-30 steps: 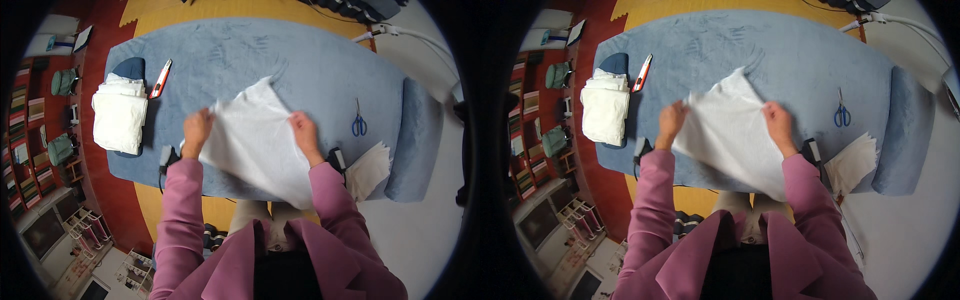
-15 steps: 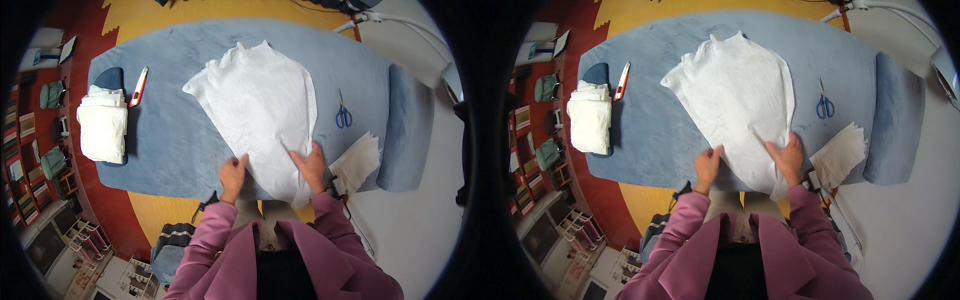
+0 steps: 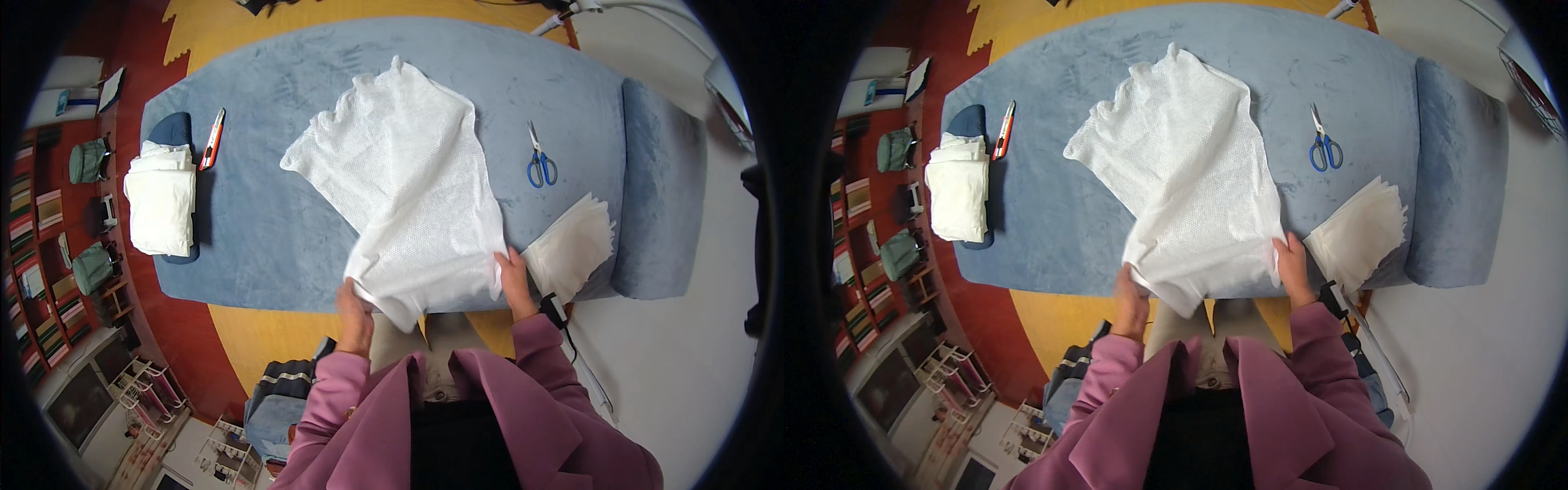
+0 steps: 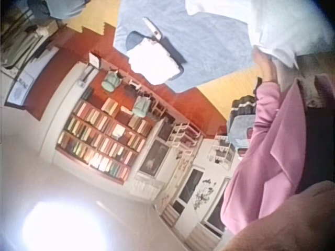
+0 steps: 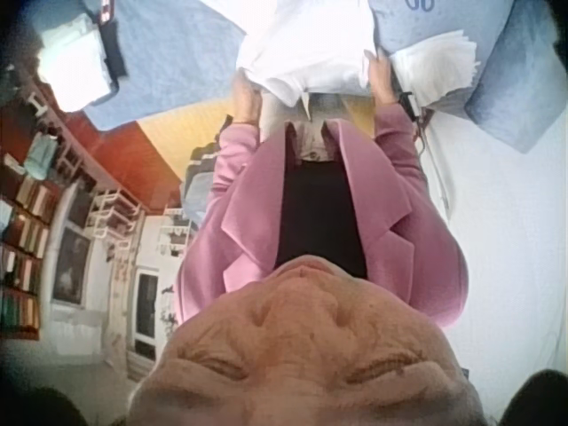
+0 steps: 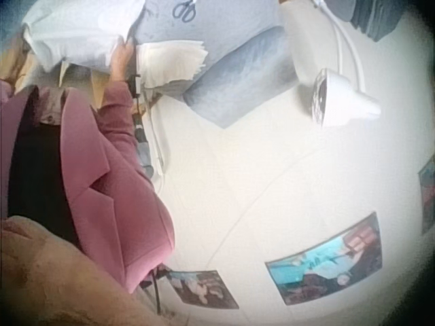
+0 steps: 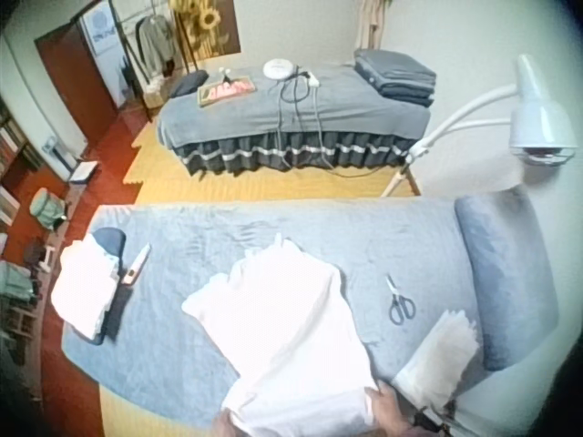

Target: The person cuts a white fabric into smaller pieces using blue-handled scissors on a blue-covered table. The person folds and aligns the fabric between cuts and stacks the cut pieces on the table.

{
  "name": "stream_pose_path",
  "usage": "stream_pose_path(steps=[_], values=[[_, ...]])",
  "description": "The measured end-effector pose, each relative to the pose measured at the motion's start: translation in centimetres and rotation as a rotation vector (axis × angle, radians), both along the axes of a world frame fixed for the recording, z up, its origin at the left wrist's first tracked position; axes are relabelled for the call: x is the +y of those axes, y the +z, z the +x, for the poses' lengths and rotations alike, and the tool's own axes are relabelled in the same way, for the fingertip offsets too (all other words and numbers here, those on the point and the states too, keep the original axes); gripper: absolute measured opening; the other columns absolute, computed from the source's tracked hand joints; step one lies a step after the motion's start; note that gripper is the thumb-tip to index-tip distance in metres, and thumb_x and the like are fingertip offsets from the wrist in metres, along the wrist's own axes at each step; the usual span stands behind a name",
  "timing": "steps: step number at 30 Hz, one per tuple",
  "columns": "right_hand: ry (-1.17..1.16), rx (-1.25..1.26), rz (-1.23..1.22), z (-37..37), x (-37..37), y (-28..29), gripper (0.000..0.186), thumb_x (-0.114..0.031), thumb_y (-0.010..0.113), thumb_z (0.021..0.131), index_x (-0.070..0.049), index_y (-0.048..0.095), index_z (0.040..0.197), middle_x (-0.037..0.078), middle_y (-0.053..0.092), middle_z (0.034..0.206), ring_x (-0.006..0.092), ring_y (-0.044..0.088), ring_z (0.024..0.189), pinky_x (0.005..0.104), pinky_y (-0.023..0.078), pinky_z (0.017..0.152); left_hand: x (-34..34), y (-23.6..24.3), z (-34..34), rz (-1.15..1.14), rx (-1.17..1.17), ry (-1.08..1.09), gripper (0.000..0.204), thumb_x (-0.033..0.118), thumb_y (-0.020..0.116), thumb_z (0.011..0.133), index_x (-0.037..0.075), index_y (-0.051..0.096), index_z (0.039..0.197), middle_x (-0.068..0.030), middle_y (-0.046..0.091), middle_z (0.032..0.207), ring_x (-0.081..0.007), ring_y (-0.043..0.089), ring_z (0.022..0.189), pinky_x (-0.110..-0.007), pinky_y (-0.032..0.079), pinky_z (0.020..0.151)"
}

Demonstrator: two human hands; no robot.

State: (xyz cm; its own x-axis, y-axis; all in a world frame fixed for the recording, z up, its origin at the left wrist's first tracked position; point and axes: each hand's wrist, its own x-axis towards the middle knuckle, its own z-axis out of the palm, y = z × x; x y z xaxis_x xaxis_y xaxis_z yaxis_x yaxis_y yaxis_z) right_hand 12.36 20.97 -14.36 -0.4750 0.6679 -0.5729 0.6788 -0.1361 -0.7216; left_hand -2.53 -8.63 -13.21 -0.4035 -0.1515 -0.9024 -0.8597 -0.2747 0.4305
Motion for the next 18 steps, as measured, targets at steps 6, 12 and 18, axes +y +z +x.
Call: stream_pose_path(steps=[6,12,18], values=[[-0.309,0.661,-0.371,-12.6,5.8,11.0,0.028,-0.013,0.061,0.092,0.001,0.064,0.117,0.007,0.069,0.105,0.0144,0.064,0.096,0.0277,0.049,0.086,8.7,11.2,-17.3,0.352,0.461,-0.050,0.039,0.030,0.056,0.101,-0.002,0.059,0.123,-0.0112,0.064,0.117,-0.0224,0.062,0.105,-0.036,0.050,0.094],[0.087,0.825,-0.516,-16.1,1.8,20.2,0.028,-0.009,0.062,0.090,-0.001,0.063,0.117,0.005,0.068,0.106,0.0120,0.064,0.093,0.0287,0.053,0.083,3.2,29.6,-16.3,-0.159,1.501,-0.317,0.046,0.032,0.053,0.101,0.003,0.053,0.137,-0.0144,0.058,0.125,-0.0205,0.065,0.103,-0.036,0.055,0.089],[0.450,0.724,-0.661,-19.8,-5.3,18.1,0.037,-0.012,0.067,0.093,0.001,0.060,0.127,0.004,0.067,0.115,0.0099,0.061,0.101,0.0276,0.050,0.091,-5.5,32.8,-6.5,-1.190,1.471,-0.043,0.049,0.031,0.052,0.100,0.002,0.045,0.140,-0.0178,0.047,0.140,-0.0242,0.057,0.119,-0.038,0.056,0.095]])
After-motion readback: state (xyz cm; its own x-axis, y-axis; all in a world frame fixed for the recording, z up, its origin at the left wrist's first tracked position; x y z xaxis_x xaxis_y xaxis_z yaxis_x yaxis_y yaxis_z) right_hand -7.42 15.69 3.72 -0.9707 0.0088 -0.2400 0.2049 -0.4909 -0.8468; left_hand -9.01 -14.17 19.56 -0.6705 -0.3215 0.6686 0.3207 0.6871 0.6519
